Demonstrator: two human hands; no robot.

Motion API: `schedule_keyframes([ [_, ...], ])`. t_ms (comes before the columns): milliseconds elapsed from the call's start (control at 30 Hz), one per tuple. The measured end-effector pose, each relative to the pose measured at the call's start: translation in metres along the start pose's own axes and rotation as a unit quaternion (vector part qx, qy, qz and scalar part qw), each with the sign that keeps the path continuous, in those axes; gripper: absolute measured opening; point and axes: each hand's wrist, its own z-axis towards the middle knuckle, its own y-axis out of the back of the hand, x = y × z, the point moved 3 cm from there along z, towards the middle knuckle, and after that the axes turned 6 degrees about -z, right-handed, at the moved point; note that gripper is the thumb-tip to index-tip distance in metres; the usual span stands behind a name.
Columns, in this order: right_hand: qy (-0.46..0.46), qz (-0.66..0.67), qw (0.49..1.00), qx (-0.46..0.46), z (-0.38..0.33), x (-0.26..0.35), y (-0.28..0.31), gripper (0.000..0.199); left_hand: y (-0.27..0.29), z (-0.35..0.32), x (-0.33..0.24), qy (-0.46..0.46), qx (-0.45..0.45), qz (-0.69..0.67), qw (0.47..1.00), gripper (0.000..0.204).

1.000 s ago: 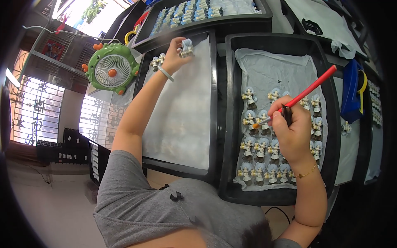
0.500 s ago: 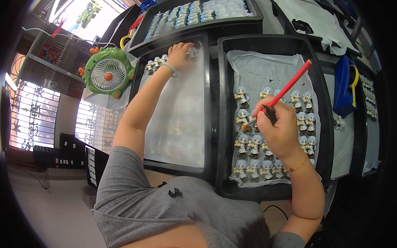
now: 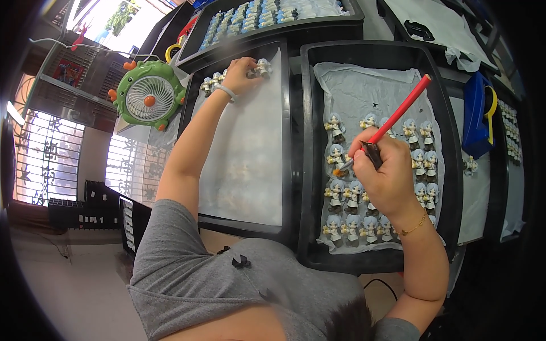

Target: The person paints and assembles small anime figurines by hand at a factory workbench, using a paintbrush for painting and a prying tool for assembly.

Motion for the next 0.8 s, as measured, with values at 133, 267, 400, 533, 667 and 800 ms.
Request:
schedule_keyframes([
  [133, -0.016, -0.004, 1.0, 0.004, -0.001, -0.001, 0.003, 0.004, 0.031, -0.006, 0.011, -0.114, -0.097, -0.041, 0.988, 0.039],
  [267, -0.014, 0.002, 1.0, -0.006, 0.0, -0.002, 0.0, 0.004, 0.083, -0.018, 0.075, 0.067, -0.071, -0.003, 0.995, 0.036],
  [400, -0.029, -0.002, 1.0, 0.01, -0.001, -0.002, -0.001, 0.005, 0.086, -0.035, 0.07, 0.1, 0.056, 0.164, 0.98, 0.054],
  [533, -0.031, -0.005, 0.999, 0.014, -0.002, -0.003, -0.006, 0.005, 0.07, -0.042, 0.07, 0.114, 0.068, 0.199, 0.971, 0.066],
  [667, -0.032, -0.009, 0.999, 0.011, -0.003, -0.003, -0.005, 0.005, 0.068, -0.041, 0.077, 0.114, 0.08, 0.202, 0.969, 0.064],
  [800, -0.036, -0.011, 0.999, 0.009, -0.002, -0.001, -0.003, 0.005, 0.068, -0.041, 0.075, 0.083, 0.062, 0.237, 0.966, 0.061],
])
